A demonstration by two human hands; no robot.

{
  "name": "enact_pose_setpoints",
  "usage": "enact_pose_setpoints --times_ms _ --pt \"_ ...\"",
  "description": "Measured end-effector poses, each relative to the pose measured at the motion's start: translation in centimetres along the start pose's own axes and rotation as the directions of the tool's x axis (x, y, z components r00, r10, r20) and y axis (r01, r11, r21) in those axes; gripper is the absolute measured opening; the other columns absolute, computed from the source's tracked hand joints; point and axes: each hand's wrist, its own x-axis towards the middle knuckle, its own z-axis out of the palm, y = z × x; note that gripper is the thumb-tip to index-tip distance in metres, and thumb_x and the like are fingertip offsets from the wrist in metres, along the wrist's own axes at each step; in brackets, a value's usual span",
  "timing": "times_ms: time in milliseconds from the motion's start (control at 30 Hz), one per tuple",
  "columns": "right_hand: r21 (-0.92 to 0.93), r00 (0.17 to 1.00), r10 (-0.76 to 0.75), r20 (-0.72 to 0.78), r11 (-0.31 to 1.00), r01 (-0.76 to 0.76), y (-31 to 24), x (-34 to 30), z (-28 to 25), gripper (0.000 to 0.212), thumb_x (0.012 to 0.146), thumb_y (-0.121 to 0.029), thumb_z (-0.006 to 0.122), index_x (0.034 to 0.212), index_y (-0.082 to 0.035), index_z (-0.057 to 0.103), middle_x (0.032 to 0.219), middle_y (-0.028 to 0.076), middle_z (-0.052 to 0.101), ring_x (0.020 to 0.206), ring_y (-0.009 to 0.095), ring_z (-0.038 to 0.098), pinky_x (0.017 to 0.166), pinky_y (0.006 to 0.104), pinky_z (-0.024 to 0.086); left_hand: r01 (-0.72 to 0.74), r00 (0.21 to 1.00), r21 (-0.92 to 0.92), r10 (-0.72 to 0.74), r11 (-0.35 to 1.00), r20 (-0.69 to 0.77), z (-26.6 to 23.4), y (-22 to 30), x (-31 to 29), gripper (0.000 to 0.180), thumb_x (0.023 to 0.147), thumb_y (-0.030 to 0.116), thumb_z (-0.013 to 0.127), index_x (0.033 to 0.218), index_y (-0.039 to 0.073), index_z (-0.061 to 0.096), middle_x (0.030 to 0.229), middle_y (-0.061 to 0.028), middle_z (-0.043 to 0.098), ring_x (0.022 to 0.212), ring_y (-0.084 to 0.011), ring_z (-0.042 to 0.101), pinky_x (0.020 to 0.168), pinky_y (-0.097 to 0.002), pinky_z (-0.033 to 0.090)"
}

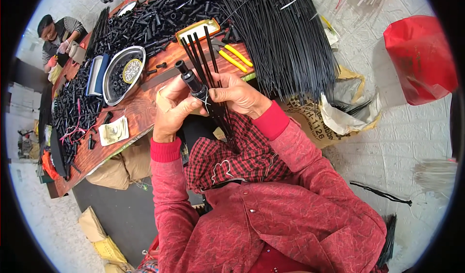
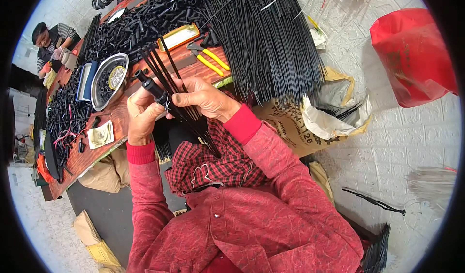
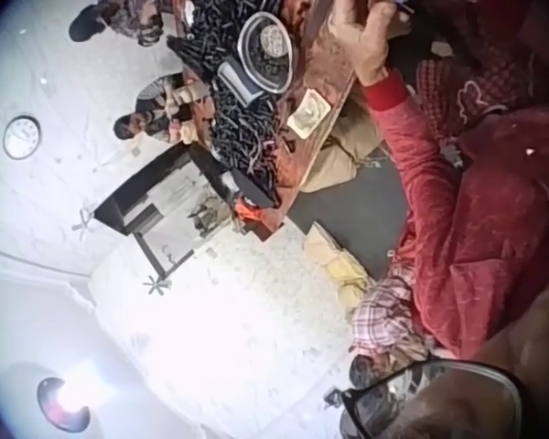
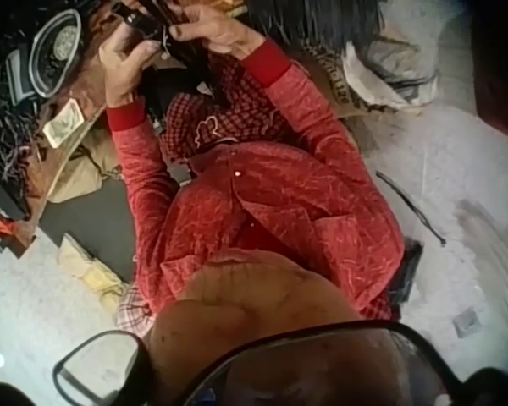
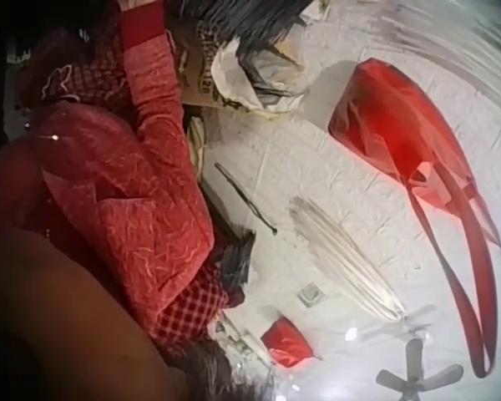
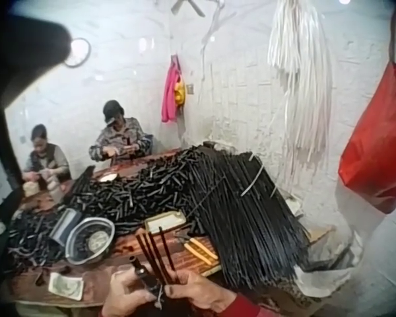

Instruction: Manually threading black flexible tubes into a bundle for wiring assembly.

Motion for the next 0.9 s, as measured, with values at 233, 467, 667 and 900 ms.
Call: enact_pose_setpoints --times_ms 233,467,667,900 --pt "-0.055 0.997 0.003 0.074 0.998 0.001 -0.2 0.7 1.4 0.044 0.085 -0.027 0.074 0.117 0.001 0.060 0.100 0.008 0.068 0.085 0.018 0.067 0.078 0.0300 0.054 -0.129 0.991 0.111 0.133 0.985 -0.026 0.6 1.7 -0.5 0.044 0.080 0.011 0.076 0.117 -0.008 0.059 0.090 -0.0087 0.066 0.065 -0.0137 0.062 0.058 -0.0253 0.052" --pt "-0.112 1.000 -0.003 0.029 0.994 0.006 1.6 0.5 2.7 0.035 0.087 -0.020 0.073 0.113 0.001 0.062 0.097 0.005 0.067 0.084 0.016 0.065 0.080 0.0311 0.052 -0.065 0.977 -0.085 0.047 0.994 -0.207 -0.5 0.0 -3.8 0.057 0.073 0.008 0.081 0.122 -0.007 0.054 0.086 -0.0127 0.066 0.064 -0.0190 0.064 0.054 -0.0295 0.054" --pt "-0.081 0.999 0.016 0.034 0.997 -0.013 2.6 1.5 3.5 0.037 0.085 -0.020 0.075 0.114 0.001 0.063 0.097 0.006 0.067 0.087 0.014 0.064 0.081 0.0289 0.052 -0.040 0.955 -0.082 0.014 0.996 -0.296 -2.6 -0.9 -5.6 0.050 0.071 0.006 0.082 0.112 -0.008 0.058 0.086 -0.0107 0.065 0.068 -0.0179 0.065 0.054 -0.0274 0.055" --pt "-0.165 1.000 0.026 0.016 0.986 -0.023 2.8 2.8 3.5 0.054 0.084 -0.019 0.076 0.129 0.002 0.056 0.112 0.003 0.064 0.098 0.011 0.059 0.089 0.0271 0.047 -0.046 0.950 -0.136 0.001 0.990 -0.313 -4.8 -1.3 -5.8 0.046 0.069 0.007 0.084 0.108 -0.007 0.063 0.090 -0.0109 0.068 0.078 -0.0196 0.067 0.074 -0.0299 0.055"
